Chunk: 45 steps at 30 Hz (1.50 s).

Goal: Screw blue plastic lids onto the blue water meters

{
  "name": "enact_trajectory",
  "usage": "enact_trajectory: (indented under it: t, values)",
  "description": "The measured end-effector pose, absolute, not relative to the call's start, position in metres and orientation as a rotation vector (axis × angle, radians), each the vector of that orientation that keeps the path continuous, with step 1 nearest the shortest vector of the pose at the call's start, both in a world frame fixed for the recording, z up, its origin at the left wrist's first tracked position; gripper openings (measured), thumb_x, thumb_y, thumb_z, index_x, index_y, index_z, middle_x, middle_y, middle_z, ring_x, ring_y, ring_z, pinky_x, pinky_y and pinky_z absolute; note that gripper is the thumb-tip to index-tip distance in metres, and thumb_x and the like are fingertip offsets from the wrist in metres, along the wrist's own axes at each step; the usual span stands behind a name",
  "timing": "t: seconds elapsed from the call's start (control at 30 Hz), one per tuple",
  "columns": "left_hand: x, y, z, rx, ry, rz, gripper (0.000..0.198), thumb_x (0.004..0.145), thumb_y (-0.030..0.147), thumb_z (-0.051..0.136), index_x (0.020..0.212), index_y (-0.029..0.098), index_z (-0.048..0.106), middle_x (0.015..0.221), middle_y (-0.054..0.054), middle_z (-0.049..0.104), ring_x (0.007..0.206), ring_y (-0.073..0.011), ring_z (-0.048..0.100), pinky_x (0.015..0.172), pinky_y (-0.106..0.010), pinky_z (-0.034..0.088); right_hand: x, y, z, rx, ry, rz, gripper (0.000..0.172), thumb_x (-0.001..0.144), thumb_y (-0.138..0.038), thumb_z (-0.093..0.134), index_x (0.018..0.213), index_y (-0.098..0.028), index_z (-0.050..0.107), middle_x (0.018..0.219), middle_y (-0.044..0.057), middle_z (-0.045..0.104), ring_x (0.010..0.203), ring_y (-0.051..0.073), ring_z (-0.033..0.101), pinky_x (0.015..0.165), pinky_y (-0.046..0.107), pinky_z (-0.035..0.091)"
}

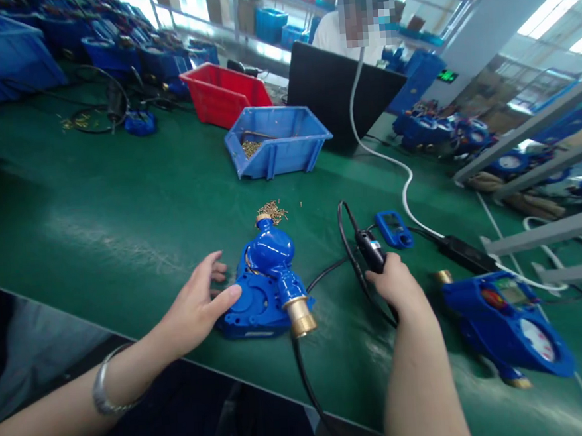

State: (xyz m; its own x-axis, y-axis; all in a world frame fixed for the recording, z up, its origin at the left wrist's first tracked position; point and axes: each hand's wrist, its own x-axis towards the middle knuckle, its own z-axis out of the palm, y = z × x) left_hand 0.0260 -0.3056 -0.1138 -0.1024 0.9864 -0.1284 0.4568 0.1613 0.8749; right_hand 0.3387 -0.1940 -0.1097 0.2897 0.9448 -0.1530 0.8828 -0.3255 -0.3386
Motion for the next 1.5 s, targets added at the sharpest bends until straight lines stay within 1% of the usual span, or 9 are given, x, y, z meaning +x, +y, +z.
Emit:
enact_trajectory:
  t: [0.1,0.2,0.33,0.53,0.8,0.97,1.1,1.37,1.5]
  values:
    - [0.031,-0.298,-0.098,1.892,1.672,1.077,0.062,0.079,0.043,0.051,0.127,0.008,0.036,0.123,-0.018,0.045,0.115,-0.0270,0.043,0.098,-0.046,0.037,0.339,-0.201,-0.116,-2.498,-1.676,0.391,0.043,0.071,-0.025,0.063,0.105,0.000,0.055,0.091,0.025,0.058,0.088,0.042,0.057,0.072,0.052,0.045]
    - [0.048,-0.287,-0.070,2.321,1.334,0.996,0.046,0.080,0.038,0.053,0.117,0.010,0.049,0.117,-0.014,0.052,0.113,-0.0240,0.045,0.102,-0.044,0.032,0.331,-0.229,-0.091,-2.435,-1.686,0.246,0.041,0.080,-0.025,0.053,0.117,-0.007,0.051,0.110,0.021,0.054,0.107,0.036,0.050,0.089,0.047,0.040]
    - [0.075,-0.269,-0.044,2.554,0.878,0.593,0.052,0.076,0.049,0.058,0.113,0.012,0.053,0.112,-0.012,0.058,0.108,-0.0251,0.051,0.107,-0.051,0.020,0.298,-0.282,-0.067,-1.896,-2.001,0.864,0.021,0.079,-0.023,0.052,0.096,-0.017,0.062,0.092,0.008,0.063,0.082,0.022,0.060,0.078,0.035,0.047]
    - [0.095,-0.258,-0.055,2.722,0.660,0.213,0.041,0.076,0.053,0.056,0.079,0.013,0.065,0.077,-0.008,0.063,0.079,-0.0239,0.058,0.080,-0.041,0.043,0.242,-0.310,-0.118,-1.262,-1.920,1.187,0.031,0.080,-0.019,0.052,0.111,-0.017,0.053,0.114,0.010,0.056,0.107,0.024,0.050,0.093,0.038,0.041]
    - [0.068,-0.264,-0.061,2.468,0.730,0.649,0.010,0.071,0.019,0.056,0.073,0.013,0.063,0.076,-0.006,0.063,0.080,-0.0197,0.057,0.078,-0.035,0.040,0.212,-0.314,-0.132,-1.619,-1.962,0.727,0.025,0.074,-0.032,0.063,0.089,-0.012,0.060,0.086,0.010,0.049,0.083,0.026,0.048,0.071,0.041,0.043]
    - [0.046,-0.273,-0.061,2.292,0.797,0.949,0.011,0.073,0.015,0.053,0.079,0.015,0.062,0.080,-0.006,0.063,0.083,-0.0184,0.056,0.080,-0.034,0.042,0.203,-0.311,-0.137,-1.151,-1.776,1.075,0.047,0.079,-0.038,0.062,0.120,-0.019,0.048,0.110,0.009,0.050,0.105,0.024,0.045,0.093,0.040,0.037]
    - [0.033,-0.281,-0.062,2.031,0.886,1.120,0.008,0.074,0.015,0.056,0.080,0.017,0.062,0.082,-0.005,0.061,0.081,-0.0179,0.056,0.075,-0.030,0.045,0.200,-0.309,-0.143,-1.028,-1.453,1.194,0.059,0.073,-0.049,0.065,0.123,-0.023,0.048,0.116,0.008,0.046,0.112,0.024,0.043,0.099,0.039,0.032]
    - [0.031,-0.296,-0.063,1.421,0.914,1.332,0.013,0.078,0.029,0.058,0.078,0.020,0.067,0.086,-0.005,0.061,0.079,-0.0162,0.055,0.063,-0.022,0.045,0.209,-0.310,-0.132,-0.970,-1.065,1.276,0.032,0.077,-0.049,0.061,0.102,-0.029,0.064,0.101,0.003,0.051,0.094,0.020,0.050,0.088,0.035,0.038]
    - [0.035,-0.302,-0.063,1.364,0.913,1.347,0.015,0.077,0.032,0.060,0.079,0.020,0.068,0.086,-0.005,0.062,0.079,-0.0160,0.055,0.069,-0.023,0.045,0.214,-0.313,-0.128,-0.983,-1.084,1.264,0.030,0.077,-0.048,0.061,0.099,-0.028,0.066,0.101,0.003,0.052,0.092,0.019,0.050,0.085,0.033,0.039]
